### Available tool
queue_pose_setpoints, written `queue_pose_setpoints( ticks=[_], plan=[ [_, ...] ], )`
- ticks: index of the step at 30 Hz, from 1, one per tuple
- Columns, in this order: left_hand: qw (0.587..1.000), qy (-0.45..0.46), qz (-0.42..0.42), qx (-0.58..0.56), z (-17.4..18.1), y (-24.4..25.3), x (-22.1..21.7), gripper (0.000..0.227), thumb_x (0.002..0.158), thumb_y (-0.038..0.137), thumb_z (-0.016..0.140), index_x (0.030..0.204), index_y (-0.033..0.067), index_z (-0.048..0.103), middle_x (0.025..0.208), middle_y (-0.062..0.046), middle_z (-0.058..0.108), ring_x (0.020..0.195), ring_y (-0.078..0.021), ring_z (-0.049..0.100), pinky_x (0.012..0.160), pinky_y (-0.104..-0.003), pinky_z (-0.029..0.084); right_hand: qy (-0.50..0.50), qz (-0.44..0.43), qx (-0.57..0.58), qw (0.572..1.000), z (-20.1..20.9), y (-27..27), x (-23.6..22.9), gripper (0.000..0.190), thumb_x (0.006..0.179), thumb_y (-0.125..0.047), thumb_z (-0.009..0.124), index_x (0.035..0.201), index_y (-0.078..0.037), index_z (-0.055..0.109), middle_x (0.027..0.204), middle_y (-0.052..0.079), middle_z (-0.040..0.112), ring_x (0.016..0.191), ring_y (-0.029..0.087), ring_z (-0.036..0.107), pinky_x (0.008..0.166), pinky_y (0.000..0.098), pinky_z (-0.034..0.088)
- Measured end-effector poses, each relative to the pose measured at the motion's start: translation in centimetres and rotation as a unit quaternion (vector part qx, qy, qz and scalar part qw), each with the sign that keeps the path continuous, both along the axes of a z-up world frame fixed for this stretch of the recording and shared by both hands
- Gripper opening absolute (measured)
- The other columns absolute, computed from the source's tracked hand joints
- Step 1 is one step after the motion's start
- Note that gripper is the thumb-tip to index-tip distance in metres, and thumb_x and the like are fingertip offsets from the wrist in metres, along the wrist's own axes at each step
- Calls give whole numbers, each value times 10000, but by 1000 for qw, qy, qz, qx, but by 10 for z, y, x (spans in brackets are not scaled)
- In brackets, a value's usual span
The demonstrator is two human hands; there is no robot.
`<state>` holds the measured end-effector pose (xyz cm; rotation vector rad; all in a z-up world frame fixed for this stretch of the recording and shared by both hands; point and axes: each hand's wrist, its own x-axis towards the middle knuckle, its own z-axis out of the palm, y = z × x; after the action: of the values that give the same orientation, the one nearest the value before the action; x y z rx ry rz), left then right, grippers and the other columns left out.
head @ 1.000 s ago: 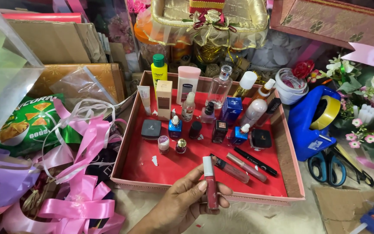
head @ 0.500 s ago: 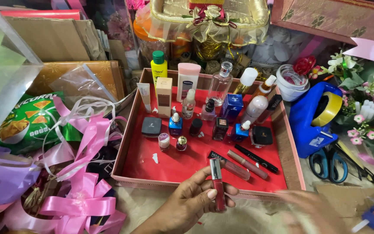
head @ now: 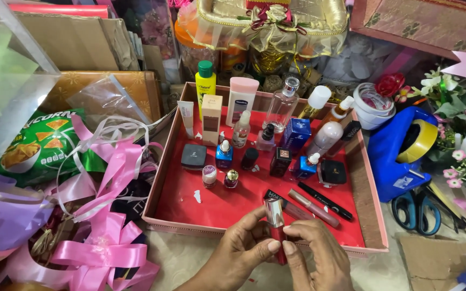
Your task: Applying glue to the base of cosmetic items and arranging them in a red tray for a gift display.
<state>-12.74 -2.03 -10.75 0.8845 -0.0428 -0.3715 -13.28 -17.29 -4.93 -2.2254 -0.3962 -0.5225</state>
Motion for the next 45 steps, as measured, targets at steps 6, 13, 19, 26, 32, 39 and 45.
queue_pose_setpoints(
  ticks=[6, 13, 19, 26, 32, 39, 45],
  plan=[
    [998, -38, 7, -47, 8, -1, 0, 545, 935, 157, 739, 1428, 15, 553, 1059, -84, 644, 912, -170, 640, 820, -320, 606, -2, -9, 35, 999, -3, 5, 0, 166, 934, -249, 601, 940, -125, 711, 922, 33, 741, 822, 146, 721, 743, 251, 563],
    [997, -76, -1, 0, 23, 3, 2, 281, 962, 204, 724, 1147, 33, 601, 924, -74, 627, 804, -153, 659, 788, -260, 582, 3, 9, 40, 999, -20, 0, 2, 165, 965, -267, 581, 935, -130, 666, 902, 25, 714, 778, 141, 688, 705, 244, 533],
    [994, -99, -6, -41, 25, -2, 4, 221, 976, 183, 720, 1061, 47, 569, 920, -49, 576, 814, -137, 613, 795, -256, 558, 13, -15, 43, 999, -20, -2, 0, 181, 973, -287, 569, 885, -154, 656, 869, 8, 701, 782, 134, 685, 698, 240, 514],
    [998, -45, 9, -33, 10, -7, 1, 430, 929, 139, 749, 1297, 25, 559, 1016, -70, 632, 895, -155, 638, 792, -285, 601, 47, -3, 33, 998, -30, -15, 0, 224, 969, -385, 553, 896, -198, 652, 906, -22, 711, 809, 122, 694, 704, 258, 515],
    [999, -21, 35, -29, 2, -9, 2, 716, 881, 110, 777, 1529, 13, 488, 1104, -97, 697, 913, -175, 676, 809, -326, 630, 73, -74, 47, 993, -28, -10, -3, 329, 911, -417, 591, 1070, -163, 725, 1058, -13, 788, 912, 131, 766, 793, 257, 598],
    [999, -12, 39, -34, -11, -11, 0, 737, 860, -10, 780, 1533, 7, 477, 957, -175, 702, 842, -252, 731, 801, -376, 665, -76, -14, -77, 994, -3, -6, 7, 155, 977, -188, 557, 884, -111, 654, 838, 17, 703, 744, 181, 697, 694, 300, 530],
    [1000, 16, 24, -6, -4, -10, 0, 736, 856, 101, 796, 1532, 37, 511, 964, -120, 680, 846, -195, 703, 726, -312, 627, -52, 26, -148, 987, -32, -26, 9, 63, 975, -159, 474, 916, -161, 495, 866, 4, 593, 693, 209, 575, 627, 373, 449]
  ],
)
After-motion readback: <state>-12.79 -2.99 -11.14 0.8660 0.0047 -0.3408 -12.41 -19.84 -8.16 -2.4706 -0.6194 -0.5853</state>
